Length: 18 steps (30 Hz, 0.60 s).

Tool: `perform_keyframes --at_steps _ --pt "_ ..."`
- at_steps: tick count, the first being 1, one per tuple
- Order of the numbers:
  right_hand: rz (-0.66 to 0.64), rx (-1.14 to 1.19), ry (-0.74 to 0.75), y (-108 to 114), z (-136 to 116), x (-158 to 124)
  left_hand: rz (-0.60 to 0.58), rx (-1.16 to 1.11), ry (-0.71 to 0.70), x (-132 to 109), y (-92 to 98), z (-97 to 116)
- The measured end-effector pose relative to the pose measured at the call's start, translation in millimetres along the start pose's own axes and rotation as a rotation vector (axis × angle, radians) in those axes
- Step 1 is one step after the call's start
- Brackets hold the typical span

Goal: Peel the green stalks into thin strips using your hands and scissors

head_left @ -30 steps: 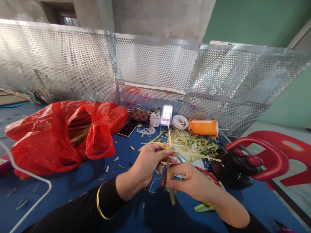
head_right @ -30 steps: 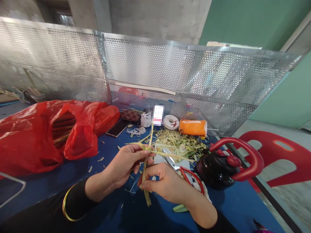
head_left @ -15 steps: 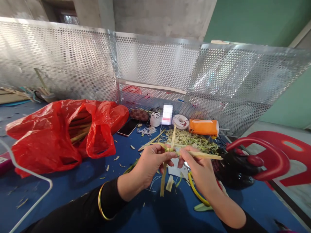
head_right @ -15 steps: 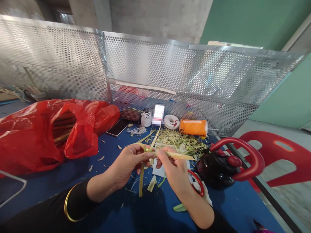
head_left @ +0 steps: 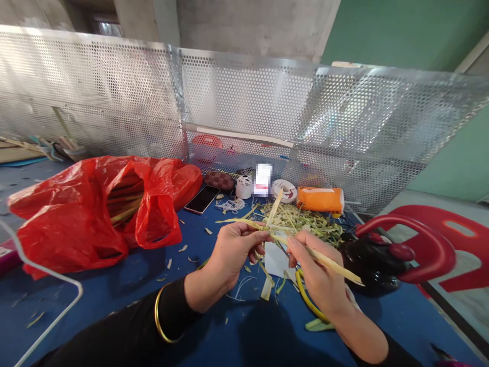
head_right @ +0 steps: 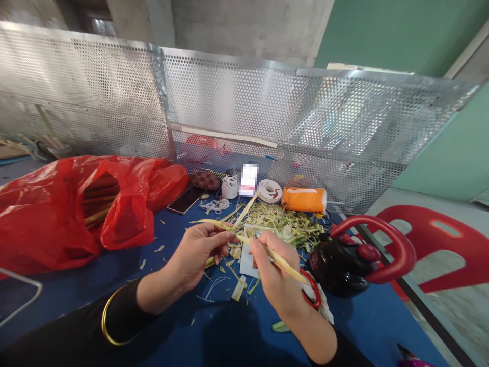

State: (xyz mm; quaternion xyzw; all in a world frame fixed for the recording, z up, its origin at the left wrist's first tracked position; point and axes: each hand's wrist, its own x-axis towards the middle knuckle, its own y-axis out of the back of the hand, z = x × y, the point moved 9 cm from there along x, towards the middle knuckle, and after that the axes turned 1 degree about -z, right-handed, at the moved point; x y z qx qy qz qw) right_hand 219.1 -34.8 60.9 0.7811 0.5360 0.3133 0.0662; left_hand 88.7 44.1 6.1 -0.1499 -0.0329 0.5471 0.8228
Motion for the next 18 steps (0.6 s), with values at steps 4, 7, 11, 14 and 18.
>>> perform_keyframes --at_steps 4,7,11,14,18 --pt "-0.199 0.111 -0.086 -2 14 14 -0.027 -0.023 0.042 3 0.3 -2" --pt "-0.073 0.444 -0.248 25 40 30 -0.086 -0.027 0.079 1 -4.6 1" --pt "-0.215 0.570 -0.563 9 72 24 -0.194 -0.012 0.149 -6 -16.6 -3" --pt "-0.267 0.608 -0.562 -13 70 16 -0.258 0.002 0.188 -10 -23.9 -11" --pt "-0.234 0.559 -0.446 -25 60 11 -0.269 0.088 0.198 -11 -26.3 -23"
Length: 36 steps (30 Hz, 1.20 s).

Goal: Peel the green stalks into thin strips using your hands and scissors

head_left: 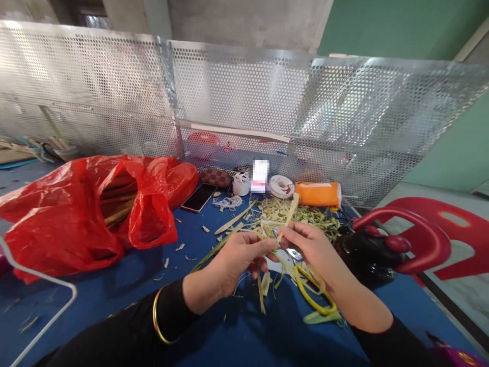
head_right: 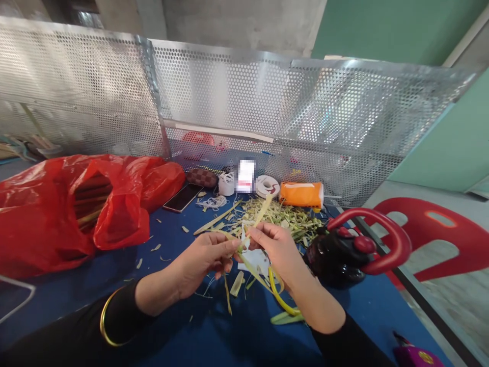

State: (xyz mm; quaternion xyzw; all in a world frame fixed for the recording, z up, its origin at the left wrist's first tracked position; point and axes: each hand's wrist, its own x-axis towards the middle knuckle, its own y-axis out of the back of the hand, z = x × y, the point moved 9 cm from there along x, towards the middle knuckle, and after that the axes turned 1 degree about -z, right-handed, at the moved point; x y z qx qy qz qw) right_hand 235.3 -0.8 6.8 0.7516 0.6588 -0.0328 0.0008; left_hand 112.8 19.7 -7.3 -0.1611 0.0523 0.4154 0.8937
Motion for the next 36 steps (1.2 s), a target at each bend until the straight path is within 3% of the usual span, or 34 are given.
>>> perform_keyframes --at_steps 7,11,15,16,18,20,22,27,36 --pt "0.132 -0.339 0.226 5 -21 -3 -0.006 0.115 0.061 2 -0.6 -9" --pt "0.109 -0.632 0.237 3 -23 -3 -0.030 0.170 0.078 1 -2.8 -13" --pt "0.397 -1.127 0.494 10 -63 -25 -0.057 0.248 0.083 -1 -9.9 -16" --pt "0.392 -1.154 0.553 5 -69 -30 -0.072 0.272 0.077 -1 -12.3 -15" --pt "0.184 -1.077 0.516 -7 -65 -27 -0.112 0.300 0.069 -2 -17.3 -15" --pt "-0.055 -0.895 0.328 -19 -44 -20 -0.152 0.297 0.075 -3 -21.4 -16" --pt "-0.147 -0.701 0.167 -24 -26 -16 -0.173 0.290 0.100 -4 -23.4 -19" --pt "-0.062 -0.414 0.054 -21 -10 -11 -0.154 0.277 0.146 -5 -21.8 -23" --pt "0.108 -0.431 0.168 -14 -18 -16 -0.216 0.379 0.125 -7 -21.3 -19"
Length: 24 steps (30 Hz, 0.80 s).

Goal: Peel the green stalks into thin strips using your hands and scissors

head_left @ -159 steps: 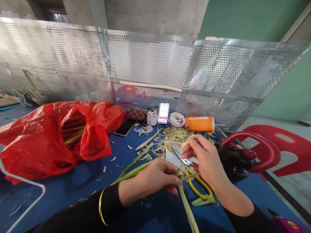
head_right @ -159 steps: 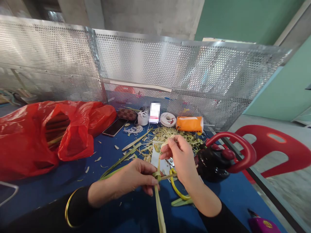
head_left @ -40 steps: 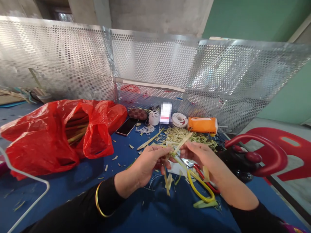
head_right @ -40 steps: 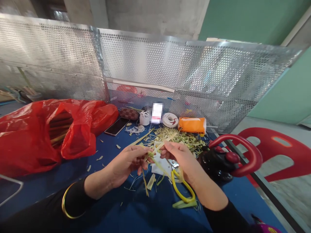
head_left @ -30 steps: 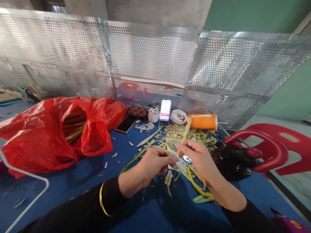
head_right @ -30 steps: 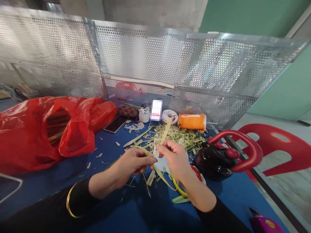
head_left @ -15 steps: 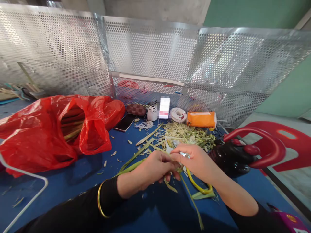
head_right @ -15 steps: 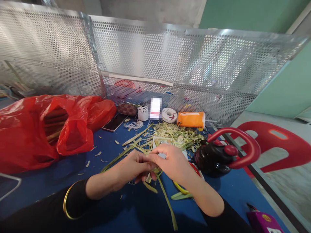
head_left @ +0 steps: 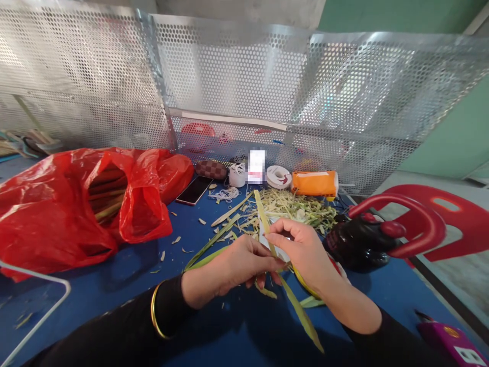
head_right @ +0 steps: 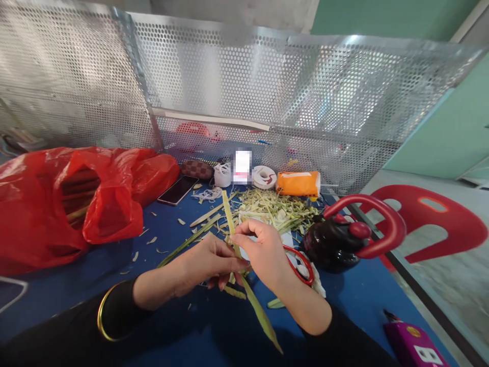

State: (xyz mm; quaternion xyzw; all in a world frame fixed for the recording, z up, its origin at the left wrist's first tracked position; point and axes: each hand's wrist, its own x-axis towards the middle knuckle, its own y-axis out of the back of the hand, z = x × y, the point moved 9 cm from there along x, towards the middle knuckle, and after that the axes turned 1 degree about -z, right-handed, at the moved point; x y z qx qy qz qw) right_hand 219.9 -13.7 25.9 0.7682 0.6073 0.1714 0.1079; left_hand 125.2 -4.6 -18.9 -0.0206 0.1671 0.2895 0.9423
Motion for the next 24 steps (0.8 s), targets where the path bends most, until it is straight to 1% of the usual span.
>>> perform_keyframes --at_steps 6,13,16,18,20,22,23,24 --pt "0.034 -0.066 0.053 0 -5 -2 -0.031 0.004 0.032 -1 -6.3 -1" --pt "0.082 -0.087 0.080 -2 -6 -2 -0.036 -0.009 0.045 1 -5.9 -7" --pt "0.072 -0.101 0.087 -4 -3 1 -0.044 -0.036 0.048 1 -7.1 -8" --pt "0.054 -0.146 0.114 -3 -3 4 -0.025 -0.079 0.048 1 -6.9 -8" --pt "0.060 -0.226 0.190 4 -8 7 0.006 -0.165 0.033 2 -5.3 -7" --pt "0.118 -0.338 0.281 17 -17 8 0.045 -0.277 0.008 2 -1.3 -4" --pt "0.158 -0.402 0.302 26 -20 8 0.064 -0.329 -0.005 3 1.6 -2" --pt "0.190 -0.461 0.287 34 -21 9 0.085 -0.372 -0.017 3 5.1 -1"
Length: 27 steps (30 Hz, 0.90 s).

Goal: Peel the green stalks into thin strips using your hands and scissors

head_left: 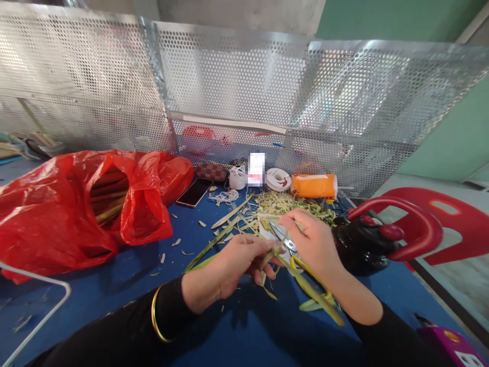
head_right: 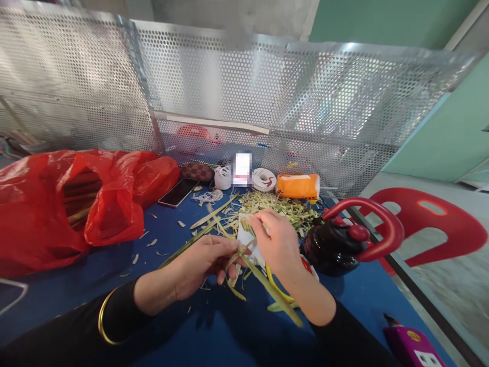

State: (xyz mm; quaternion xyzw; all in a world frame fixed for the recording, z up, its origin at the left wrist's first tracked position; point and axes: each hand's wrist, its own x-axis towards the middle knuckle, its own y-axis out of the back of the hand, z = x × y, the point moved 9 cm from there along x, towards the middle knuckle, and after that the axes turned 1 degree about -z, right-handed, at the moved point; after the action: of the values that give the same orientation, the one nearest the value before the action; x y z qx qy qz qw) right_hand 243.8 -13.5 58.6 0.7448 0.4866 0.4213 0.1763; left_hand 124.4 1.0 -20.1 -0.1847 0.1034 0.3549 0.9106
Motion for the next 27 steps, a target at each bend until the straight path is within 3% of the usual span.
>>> perform_keyframes --at_steps 3,7,10,13,23,25,27 --pt "-0.121 -0.013 -0.167 0 19 3 0.062 -0.083 -0.037 1 9.5 7" --pt "-0.393 0.460 -0.333 -35 24 -7 0.077 -0.086 -0.068 1 12.9 10" --pt "-0.364 0.717 -0.417 -50 25 -14 0.092 -0.014 -0.064 2 13.1 5" --pt "-0.319 0.786 -0.449 -55 25 -18 0.119 0.044 -0.052 3 15.2 -2" --pt "-0.098 0.685 -0.401 -46 33 -19 0.116 0.099 -0.048 0 8.8 3" --pt "-0.096 0.670 -0.400 -46 34 -18 0.107 0.089 -0.057 1 7.2 2" --pt "-0.175 0.568 -0.358 -45 31 -15 0.106 0.079 -0.077 2 7.3 0"
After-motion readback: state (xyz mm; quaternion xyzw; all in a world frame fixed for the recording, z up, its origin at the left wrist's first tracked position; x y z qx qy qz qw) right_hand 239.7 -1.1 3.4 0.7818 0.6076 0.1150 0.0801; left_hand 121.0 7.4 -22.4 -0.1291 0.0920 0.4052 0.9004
